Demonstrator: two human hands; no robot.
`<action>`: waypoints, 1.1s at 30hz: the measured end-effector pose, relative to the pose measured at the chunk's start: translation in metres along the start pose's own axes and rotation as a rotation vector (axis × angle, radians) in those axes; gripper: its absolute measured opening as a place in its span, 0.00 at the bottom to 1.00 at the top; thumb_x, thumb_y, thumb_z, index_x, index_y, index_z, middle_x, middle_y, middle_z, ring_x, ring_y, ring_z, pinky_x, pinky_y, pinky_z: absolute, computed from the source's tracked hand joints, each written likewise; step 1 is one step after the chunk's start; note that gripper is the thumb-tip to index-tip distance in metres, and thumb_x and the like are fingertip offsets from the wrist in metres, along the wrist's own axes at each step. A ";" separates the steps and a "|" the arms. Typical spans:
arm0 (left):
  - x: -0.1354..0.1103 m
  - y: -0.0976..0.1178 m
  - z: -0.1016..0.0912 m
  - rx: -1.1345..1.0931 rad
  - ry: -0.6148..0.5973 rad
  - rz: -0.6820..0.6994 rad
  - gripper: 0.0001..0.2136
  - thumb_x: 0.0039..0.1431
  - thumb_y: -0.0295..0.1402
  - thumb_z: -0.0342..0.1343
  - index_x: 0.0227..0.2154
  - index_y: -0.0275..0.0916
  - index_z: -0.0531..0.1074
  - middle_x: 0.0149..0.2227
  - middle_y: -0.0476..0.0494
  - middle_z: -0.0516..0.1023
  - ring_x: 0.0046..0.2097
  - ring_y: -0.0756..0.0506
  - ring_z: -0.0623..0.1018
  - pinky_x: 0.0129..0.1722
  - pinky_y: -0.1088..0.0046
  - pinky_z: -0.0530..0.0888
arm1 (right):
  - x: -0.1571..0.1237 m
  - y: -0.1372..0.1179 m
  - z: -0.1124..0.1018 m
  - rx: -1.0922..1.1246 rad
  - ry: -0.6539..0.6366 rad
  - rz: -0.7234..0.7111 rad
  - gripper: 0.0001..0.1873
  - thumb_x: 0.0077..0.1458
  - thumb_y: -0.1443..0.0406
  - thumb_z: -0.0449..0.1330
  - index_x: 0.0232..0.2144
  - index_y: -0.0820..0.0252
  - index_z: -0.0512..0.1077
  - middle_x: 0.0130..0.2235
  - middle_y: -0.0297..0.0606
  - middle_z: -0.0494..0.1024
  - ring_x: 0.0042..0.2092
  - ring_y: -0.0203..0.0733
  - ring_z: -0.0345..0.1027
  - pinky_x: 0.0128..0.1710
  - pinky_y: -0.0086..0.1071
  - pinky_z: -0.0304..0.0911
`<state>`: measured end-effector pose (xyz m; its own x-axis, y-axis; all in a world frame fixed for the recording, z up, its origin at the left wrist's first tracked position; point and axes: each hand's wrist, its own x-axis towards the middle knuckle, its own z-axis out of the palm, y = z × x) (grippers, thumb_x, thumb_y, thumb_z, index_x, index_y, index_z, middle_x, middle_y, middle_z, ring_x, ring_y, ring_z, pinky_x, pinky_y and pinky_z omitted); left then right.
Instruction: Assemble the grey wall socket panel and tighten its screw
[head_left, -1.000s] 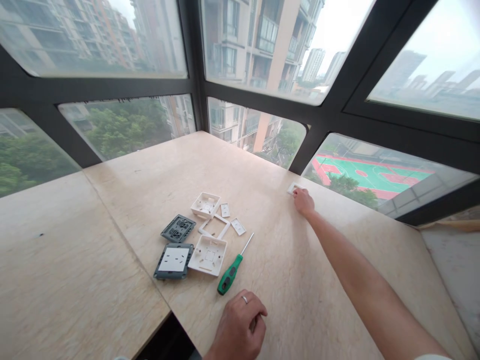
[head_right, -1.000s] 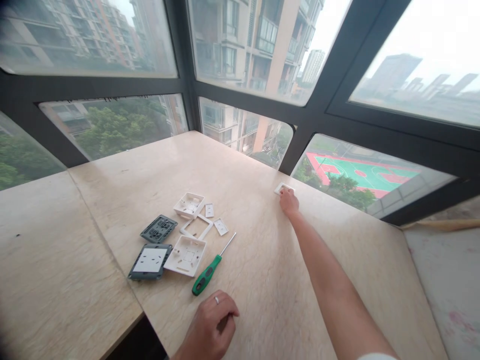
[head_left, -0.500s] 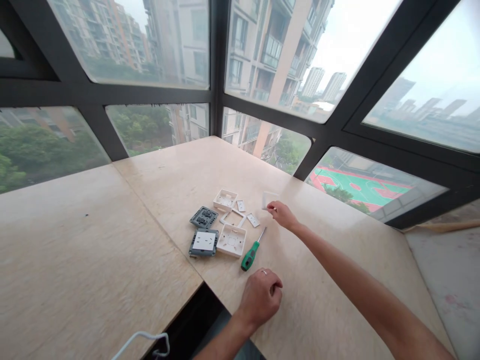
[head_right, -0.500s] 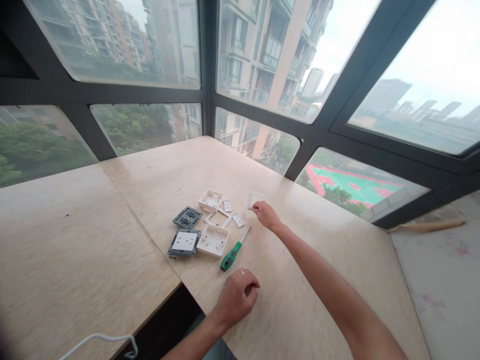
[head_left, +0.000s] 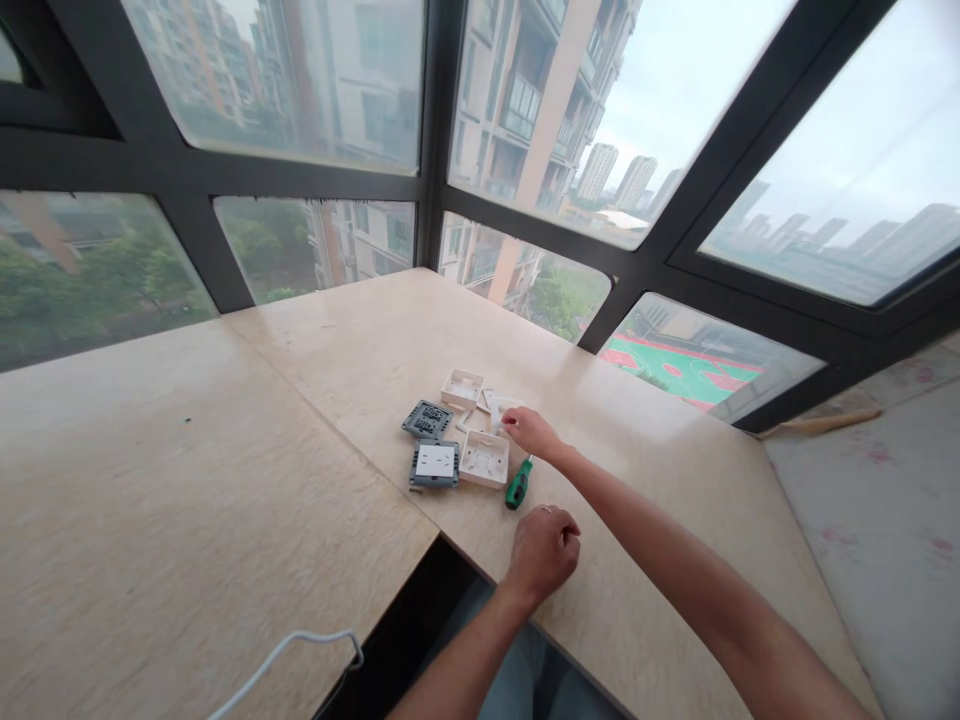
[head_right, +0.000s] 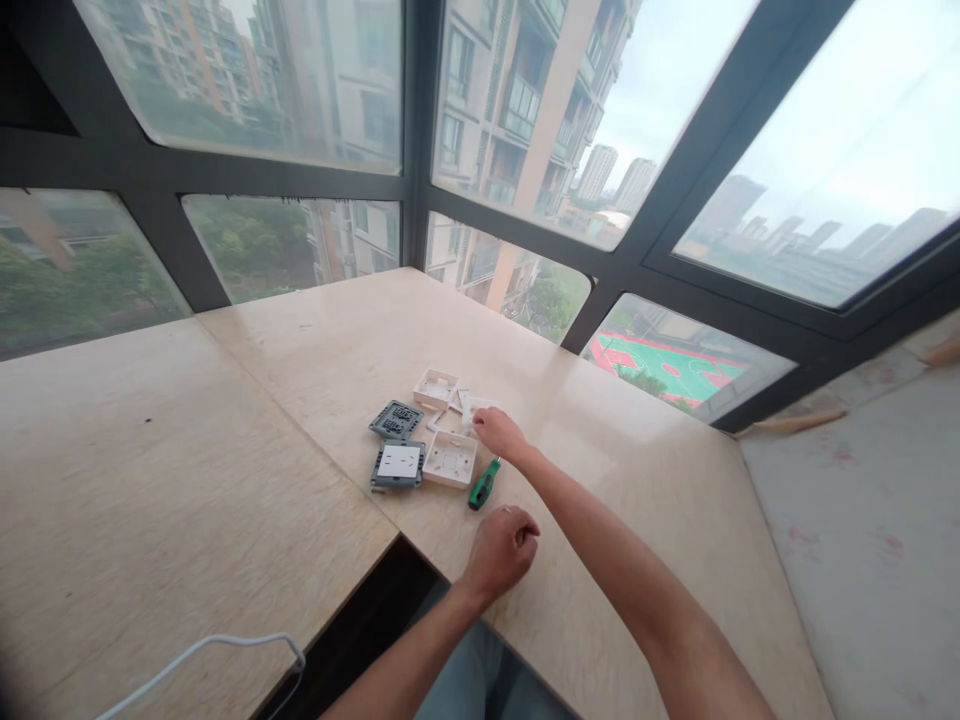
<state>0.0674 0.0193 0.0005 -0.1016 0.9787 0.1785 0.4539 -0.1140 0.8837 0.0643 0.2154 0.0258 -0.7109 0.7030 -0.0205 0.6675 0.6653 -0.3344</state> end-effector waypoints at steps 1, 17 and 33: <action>0.000 0.000 0.000 0.001 0.000 0.001 0.10 0.49 0.20 0.54 0.29 0.38 0.78 0.32 0.42 0.81 0.38 0.42 0.79 0.40 0.67 0.73 | -0.002 -0.003 0.001 0.003 0.002 -0.001 0.17 0.66 0.58 0.60 0.54 0.58 0.71 0.56 0.44 0.74 0.51 0.46 0.73 0.50 0.46 0.72; -0.004 -0.006 -0.003 -0.017 0.030 0.050 0.11 0.48 0.18 0.54 0.29 0.37 0.78 0.31 0.44 0.80 0.37 0.44 0.77 0.40 0.69 0.72 | -0.091 -0.013 -0.014 0.264 0.348 -0.076 0.16 0.55 0.77 0.53 0.33 0.57 0.79 0.44 0.42 0.81 0.47 0.44 0.75 0.51 0.39 0.68; -0.037 -0.009 -0.009 0.000 0.121 0.067 0.10 0.50 0.20 0.50 0.27 0.38 0.75 0.29 0.46 0.78 0.32 0.47 0.77 0.32 0.73 0.71 | -0.316 0.069 0.013 0.699 0.811 0.560 0.10 0.49 0.58 0.55 0.21 0.56 0.68 0.33 0.45 0.81 0.34 0.47 0.76 0.33 0.36 0.69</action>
<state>0.0589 -0.0175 -0.0105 -0.1776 0.9410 0.2880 0.4629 -0.1784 0.8683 0.3319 0.0362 -0.0027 0.1520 0.9703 0.1881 0.3968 0.1144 -0.9108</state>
